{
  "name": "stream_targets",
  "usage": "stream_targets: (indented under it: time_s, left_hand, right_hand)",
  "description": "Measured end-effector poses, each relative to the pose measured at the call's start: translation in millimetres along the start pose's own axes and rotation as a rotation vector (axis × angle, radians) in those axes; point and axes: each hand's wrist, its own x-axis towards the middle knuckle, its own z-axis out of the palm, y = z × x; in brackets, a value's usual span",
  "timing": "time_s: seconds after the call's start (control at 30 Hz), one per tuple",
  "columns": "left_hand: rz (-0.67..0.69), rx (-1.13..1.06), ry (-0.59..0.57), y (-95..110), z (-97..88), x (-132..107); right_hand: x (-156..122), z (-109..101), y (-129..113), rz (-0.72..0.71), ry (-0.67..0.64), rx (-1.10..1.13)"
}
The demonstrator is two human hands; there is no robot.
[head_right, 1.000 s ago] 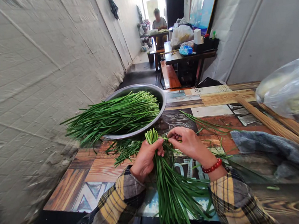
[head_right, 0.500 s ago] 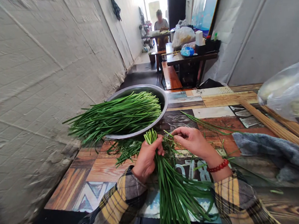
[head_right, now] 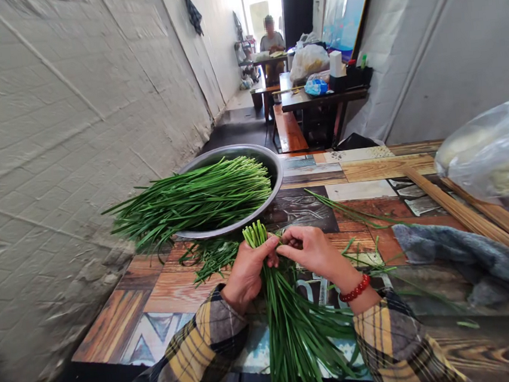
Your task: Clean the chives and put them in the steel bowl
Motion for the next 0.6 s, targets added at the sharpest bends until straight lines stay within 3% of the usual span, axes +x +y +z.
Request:
stream_targets:
  time_s: [0.23,0.6]
  left_hand:
    - [0.014,0.034,0.006,1.0,0.0,0.1]
    - [0.03,0.053,-0.016,2.4,0.1,-1.5]
  right_hand:
    - [-0.2,6.6,-2.0,-0.04,0.08,-0.049]
    - [0.2,-2.7,-1.9,0.033,-0.103,0.248]
